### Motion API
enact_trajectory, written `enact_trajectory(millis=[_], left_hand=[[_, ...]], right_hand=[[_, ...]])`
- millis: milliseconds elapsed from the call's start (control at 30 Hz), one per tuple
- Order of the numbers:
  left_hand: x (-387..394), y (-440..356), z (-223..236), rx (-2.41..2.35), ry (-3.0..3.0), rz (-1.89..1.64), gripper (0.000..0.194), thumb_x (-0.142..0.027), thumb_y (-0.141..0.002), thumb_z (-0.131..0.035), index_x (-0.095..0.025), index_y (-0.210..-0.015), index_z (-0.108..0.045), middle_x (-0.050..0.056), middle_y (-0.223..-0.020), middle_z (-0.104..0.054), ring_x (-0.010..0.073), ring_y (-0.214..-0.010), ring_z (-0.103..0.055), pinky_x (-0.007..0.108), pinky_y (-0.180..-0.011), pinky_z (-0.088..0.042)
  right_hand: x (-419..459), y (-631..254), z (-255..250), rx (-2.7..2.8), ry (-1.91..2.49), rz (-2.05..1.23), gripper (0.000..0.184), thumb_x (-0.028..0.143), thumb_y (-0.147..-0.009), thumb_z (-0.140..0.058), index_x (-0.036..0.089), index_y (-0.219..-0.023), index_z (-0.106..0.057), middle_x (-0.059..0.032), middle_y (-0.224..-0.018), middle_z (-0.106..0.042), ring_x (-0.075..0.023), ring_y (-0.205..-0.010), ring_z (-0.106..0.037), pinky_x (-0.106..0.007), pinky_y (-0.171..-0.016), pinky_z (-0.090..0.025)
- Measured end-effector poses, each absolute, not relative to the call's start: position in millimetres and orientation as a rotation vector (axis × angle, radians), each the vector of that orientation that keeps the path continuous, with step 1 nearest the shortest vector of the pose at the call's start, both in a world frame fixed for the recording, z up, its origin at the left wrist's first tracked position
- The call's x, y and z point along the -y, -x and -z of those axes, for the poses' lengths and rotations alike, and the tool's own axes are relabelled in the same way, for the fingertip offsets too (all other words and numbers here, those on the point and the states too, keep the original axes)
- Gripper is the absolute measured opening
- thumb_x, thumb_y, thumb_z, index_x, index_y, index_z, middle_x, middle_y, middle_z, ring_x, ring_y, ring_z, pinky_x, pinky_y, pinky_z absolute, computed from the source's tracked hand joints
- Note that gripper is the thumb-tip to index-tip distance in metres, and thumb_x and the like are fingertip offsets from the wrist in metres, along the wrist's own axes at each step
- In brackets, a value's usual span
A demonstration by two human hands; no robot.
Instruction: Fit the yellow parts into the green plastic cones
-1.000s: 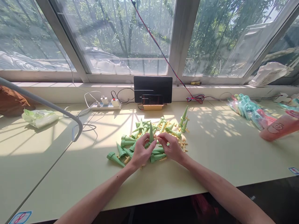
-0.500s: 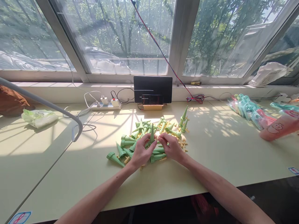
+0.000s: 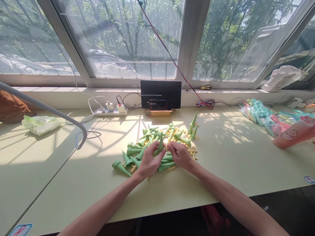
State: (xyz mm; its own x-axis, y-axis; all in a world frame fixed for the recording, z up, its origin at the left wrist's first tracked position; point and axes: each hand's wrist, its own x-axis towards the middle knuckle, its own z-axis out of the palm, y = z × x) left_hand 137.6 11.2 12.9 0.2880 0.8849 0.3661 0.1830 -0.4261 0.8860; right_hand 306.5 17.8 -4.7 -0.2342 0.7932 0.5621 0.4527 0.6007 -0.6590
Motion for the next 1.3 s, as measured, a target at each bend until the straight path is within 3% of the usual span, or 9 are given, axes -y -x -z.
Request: enact_trajectory(millis=[367,667,1300], left_hand=[[-12.3,-138.0,-16.0,-0.932,-1.68,-1.19,0.018,-0.036,-0.087,-0.062,-0.018,-0.092,-0.063,0.005,-0.089,-0.065,0.0178,-0.087,-0.063,0.028,-0.075,-0.054],[-11.5,-138.1,-16.9,-0.909,-1.692,-1.175,0.02,-0.037,-0.086,-0.064,-0.018,-0.091,-0.065,0.005,-0.089,-0.065,0.0179,-0.087,-0.062,0.028,-0.076,-0.053],[-12.2,-134.0,-8.6,-0.861,-1.923,-1.194,0.011,-0.025,-0.091,-0.056,-0.018,-0.098,-0.06,0.005,-0.09,-0.062,0.0164,-0.088,-0.058,0.029,-0.084,-0.049]], right_hand=[[-17.2,-306.3,-2.0,1.946,0.974,-0.459,0.034,0.038,-0.102,-0.035,0.019,-0.081,-0.054,0.0007,-0.067,-0.049,-0.0128,-0.059,-0.043,-0.025,-0.058,-0.034],[-20.2,-308.7,5.7,2.055,0.98,-0.316,0.042,0.041,-0.104,-0.028,0.021,-0.067,-0.035,0.0023,-0.061,-0.039,-0.0122,-0.055,-0.032,-0.025,-0.054,-0.026],[-20.9,-309.2,7.8,2.054,0.99,-0.419,0.038,0.035,-0.103,-0.024,0.021,-0.067,-0.023,0.0048,-0.057,-0.028,-0.0105,-0.051,-0.025,-0.026,-0.053,-0.021]])
